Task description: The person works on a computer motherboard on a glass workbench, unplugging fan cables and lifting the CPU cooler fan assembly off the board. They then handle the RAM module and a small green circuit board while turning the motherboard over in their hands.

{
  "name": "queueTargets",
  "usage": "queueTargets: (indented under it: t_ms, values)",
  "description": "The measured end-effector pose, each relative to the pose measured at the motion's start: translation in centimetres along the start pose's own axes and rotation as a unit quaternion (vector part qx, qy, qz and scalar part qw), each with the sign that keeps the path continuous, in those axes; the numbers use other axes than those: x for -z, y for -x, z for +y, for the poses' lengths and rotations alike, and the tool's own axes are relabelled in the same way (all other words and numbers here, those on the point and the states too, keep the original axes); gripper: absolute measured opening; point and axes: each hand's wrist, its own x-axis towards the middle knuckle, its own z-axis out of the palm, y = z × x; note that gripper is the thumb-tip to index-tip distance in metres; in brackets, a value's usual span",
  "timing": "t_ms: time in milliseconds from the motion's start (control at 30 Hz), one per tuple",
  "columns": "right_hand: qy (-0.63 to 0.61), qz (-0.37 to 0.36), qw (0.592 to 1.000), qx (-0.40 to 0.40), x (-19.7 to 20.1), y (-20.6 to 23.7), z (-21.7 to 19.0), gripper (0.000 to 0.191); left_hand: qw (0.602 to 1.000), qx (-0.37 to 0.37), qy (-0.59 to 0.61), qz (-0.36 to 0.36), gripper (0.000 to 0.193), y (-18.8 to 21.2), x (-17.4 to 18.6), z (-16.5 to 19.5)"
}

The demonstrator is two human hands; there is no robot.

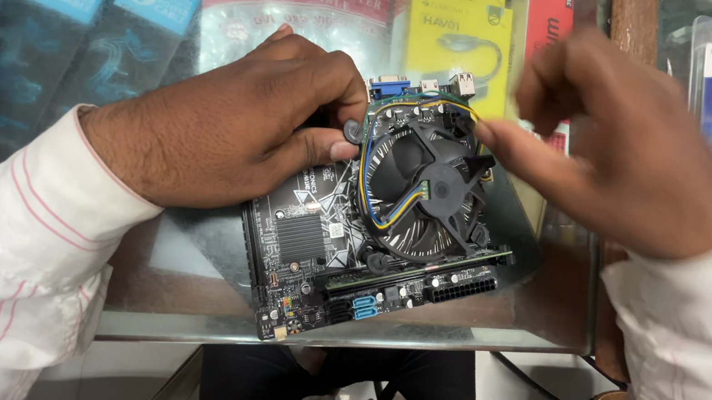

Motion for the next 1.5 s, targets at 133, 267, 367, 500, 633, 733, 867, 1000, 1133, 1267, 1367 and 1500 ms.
queueTargets:
  t_ms: [133,267,367,500,633,733,867,1000,1133,1267,1367,1500]
  values:
    - [0.089,-0.147,0.982,0.082,0.7,3.3,0.6,0.031,1.000,-0.014,-0.006,0.017,0.022,0.0,-0.1,-0.1]
    - [0.097,-0.197,0.976,-0.012,-0.1,4.1,2.1,0.038,1.000,-0.015,-0.011,0.022,0.023,0.0,-0.3,-0.1]
    - [0.101,-0.225,0.965,-0.087,-0.5,3.6,1.7,0.039,1.000,-0.005,-0.010,0.020,0.023,-0.1,-0.4,-0.1]
    - [0.088,-0.223,0.963,-0.122,-0.9,3.0,0.4,0.032,1.000,-0.008,-0.008,0.020,0.024,-0.2,-0.5,0.0]
    - [0.060,-0.231,0.958,-0.160,-1.6,3.1,0.9,0.029,1.000,-0.010,-0.020,0.018,0.026,-0.3,-0.5,-0.1]
    - [-0.024,-0.218,0.965,-0.145,-1.8,3.9,2.1,0.025,1.000,0.012,-0.018,0.004,0.025,-0.3,-0.5,-0.1]
    - [-0.105,-0.124,0.986,-0.023,-1.2,5.1,3.2,0.020,1.000,0.020,0.002,-0.003,0.024,-0.4,-0.3,-0.1]
    - [-0.071,-0.039,0.996,-0.031,-0.7,5.8,3.5,0.016,0.999,0.037,-0.005,-0.014,0.022,-0.4,0.0,0.1]
    - [-0.147,-0.018,0.984,-0.104,-0.8,5.7,3.7,0.013,0.996,0.071,0.045,0.004,0.025,-0.3,0.1,0.2]
    - [-0.240,-0.015,0.961,-0.136,-1.2,5.2,4.4,0.016,0.993,0.102,0.061,0.012,0.025,-0.3,0.0,0.1]
    - [-0.313,0.000,0.940,-0.133,-1.5,4.9,4.9,0.020,0.992,0.107,0.054,0.031,0.025,-0.3,0.0,-0.2]
    - [-0.375,0.028,0.916,-0.139,-2.2,4.2,5.3,0.026,0.995,0.000,0.014,0.095,0.022,-0.5,-0.1,-0.7]
